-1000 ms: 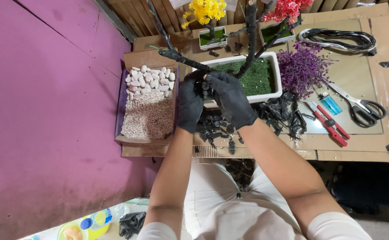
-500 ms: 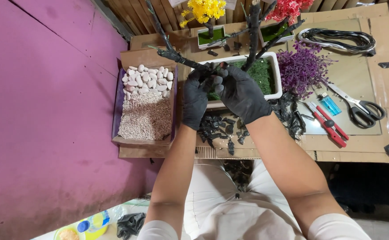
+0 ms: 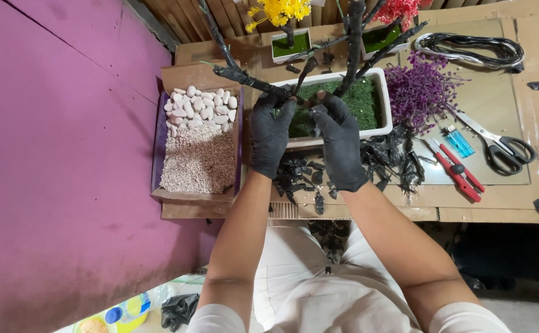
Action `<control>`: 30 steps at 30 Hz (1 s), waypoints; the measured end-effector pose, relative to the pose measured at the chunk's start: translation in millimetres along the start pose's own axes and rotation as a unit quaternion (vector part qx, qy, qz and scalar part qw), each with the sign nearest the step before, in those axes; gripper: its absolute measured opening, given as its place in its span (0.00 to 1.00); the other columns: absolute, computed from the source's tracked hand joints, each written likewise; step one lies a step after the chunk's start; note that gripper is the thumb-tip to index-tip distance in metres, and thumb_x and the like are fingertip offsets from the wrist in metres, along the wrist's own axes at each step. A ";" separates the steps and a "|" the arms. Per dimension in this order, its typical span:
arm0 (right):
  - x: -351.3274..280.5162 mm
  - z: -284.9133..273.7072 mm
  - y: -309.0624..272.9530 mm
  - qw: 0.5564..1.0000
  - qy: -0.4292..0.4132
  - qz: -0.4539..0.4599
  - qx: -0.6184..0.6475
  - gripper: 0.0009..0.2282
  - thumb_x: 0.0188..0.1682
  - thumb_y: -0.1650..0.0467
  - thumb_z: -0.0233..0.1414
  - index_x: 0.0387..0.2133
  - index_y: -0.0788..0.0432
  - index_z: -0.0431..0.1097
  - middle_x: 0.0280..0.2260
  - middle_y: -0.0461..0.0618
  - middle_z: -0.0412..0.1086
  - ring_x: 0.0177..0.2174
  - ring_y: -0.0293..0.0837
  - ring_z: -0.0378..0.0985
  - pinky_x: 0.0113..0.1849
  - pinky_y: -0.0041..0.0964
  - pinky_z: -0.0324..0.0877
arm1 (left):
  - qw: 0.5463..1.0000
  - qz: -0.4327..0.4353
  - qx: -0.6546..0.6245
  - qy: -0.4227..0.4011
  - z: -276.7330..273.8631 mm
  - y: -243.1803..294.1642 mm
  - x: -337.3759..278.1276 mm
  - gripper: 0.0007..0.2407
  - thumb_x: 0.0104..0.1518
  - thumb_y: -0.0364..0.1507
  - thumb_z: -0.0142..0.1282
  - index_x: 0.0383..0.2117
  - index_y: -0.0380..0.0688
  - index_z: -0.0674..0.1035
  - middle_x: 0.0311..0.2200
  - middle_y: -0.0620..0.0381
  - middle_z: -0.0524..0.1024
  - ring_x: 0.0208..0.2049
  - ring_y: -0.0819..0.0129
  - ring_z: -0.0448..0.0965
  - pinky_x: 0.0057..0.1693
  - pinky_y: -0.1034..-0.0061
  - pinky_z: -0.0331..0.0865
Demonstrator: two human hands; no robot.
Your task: The person wraps black tape around the branches of a small artificial bonsai tree placed in a white rectangular pot. They repeatedly tear off pieces of tape and carefully wind them around the black branches to secure them, working from the base upwards.
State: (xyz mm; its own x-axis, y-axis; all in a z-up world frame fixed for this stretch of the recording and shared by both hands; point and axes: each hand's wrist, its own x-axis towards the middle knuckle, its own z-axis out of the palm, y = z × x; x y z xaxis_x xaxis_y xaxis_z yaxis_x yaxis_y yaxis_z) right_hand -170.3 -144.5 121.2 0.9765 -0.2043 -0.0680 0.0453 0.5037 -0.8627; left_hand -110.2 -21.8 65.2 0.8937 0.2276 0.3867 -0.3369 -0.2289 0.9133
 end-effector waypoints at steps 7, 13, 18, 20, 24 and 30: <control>34.1 7.5 18.5 0.981 -0.021 -0.128 -0.141 0.14 0.55 0.71 0.54 0.54 0.59 0.71 0.36 0.54 0.74 0.37 0.40 0.74 0.37 0.33 0.72 | 0.999 0.008 0.037 0.003 5.4 -16.9 3.9 0.13 0.53 0.36 0.70 0.42 0.48 0.84 0.39 0.51 0.84 0.51 0.55 0.80 0.61 0.54 0.70; 58.1 17.5 32.4 0.968 0.012 -0.202 -0.148 0.11 0.56 0.69 0.55 0.45 0.67 0.71 0.35 0.69 0.75 0.39 0.51 0.78 0.33 0.45 0.77 | 1.000 0.019 0.007 0.015 8.3 -20.7 1.6 0.14 0.54 0.34 0.70 0.45 0.49 0.84 0.40 0.50 0.84 0.51 0.53 0.80 0.61 0.50 0.70; 83.2 20.8 44.0 0.986 0.014 -0.149 -0.069 0.07 0.52 0.70 0.58 0.34 0.64 0.75 0.30 0.62 0.76 0.33 0.46 0.80 0.34 0.41 0.82 | 0.998 0.042 0.033 0.017 6.9 -33.6 8.1 0.14 0.54 0.31 0.69 0.46 0.45 0.83 0.41 0.43 0.83 0.51 0.43 0.78 0.59 0.47 0.71; 94.8 12.7 66.1 0.986 0.016 -0.144 -0.077 0.07 0.53 0.69 0.57 0.33 0.62 0.75 0.30 0.61 0.76 0.34 0.46 0.80 0.33 0.41 0.81 | 0.999 0.035 0.033 0.012 1.9 -34.3 7.3 0.15 0.53 0.32 0.70 0.46 0.46 0.83 0.41 0.45 0.83 0.52 0.47 0.79 0.60 0.49 0.71; 102.8 8.6 74.2 0.993 0.008 -0.103 -0.050 0.08 0.55 0.69 0.53 0.31 0.63 0.72 0.33 0.61 0.75 0.38 0.46 0.76 0.39 0.49 0.81 | 0.998 -0.012 -0.048 -0.039 -26.7 -1.4 1.5 0.11 0.65 0.38 0.57 0.50 0.54 0.80 0.46 0.55 0.82 0.54 0.57 0.79 0.64 0.56 0.68; 76.6 23.9 39.9 0.994 -0.033 -0.085 -0.061 0.07 0.55 0.70 0.55 0.29 0.62 0.72 0.30 0.56 0.72 0.39 0.46 0.78 0.40 0.48 0.83 | 0.987 -0.114 0.016 -0.110 -18.9 5.5 65.8 0.15 0.62 0.44 0.51 0.54 0.66 0.75 0.51 0.68 0.80 0.55 0.67 0.78 0.63 0.67 0.71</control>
State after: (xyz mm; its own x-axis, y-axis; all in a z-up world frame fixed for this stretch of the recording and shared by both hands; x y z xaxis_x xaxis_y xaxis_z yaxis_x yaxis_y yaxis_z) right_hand -88.7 -120.0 93.6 0.9690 -0.2195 0.1132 0.1883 0.3599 -0.9138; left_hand -58.9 9.8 98.1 0.9893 0.0657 0.1305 -0.1126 -0.2257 0.9677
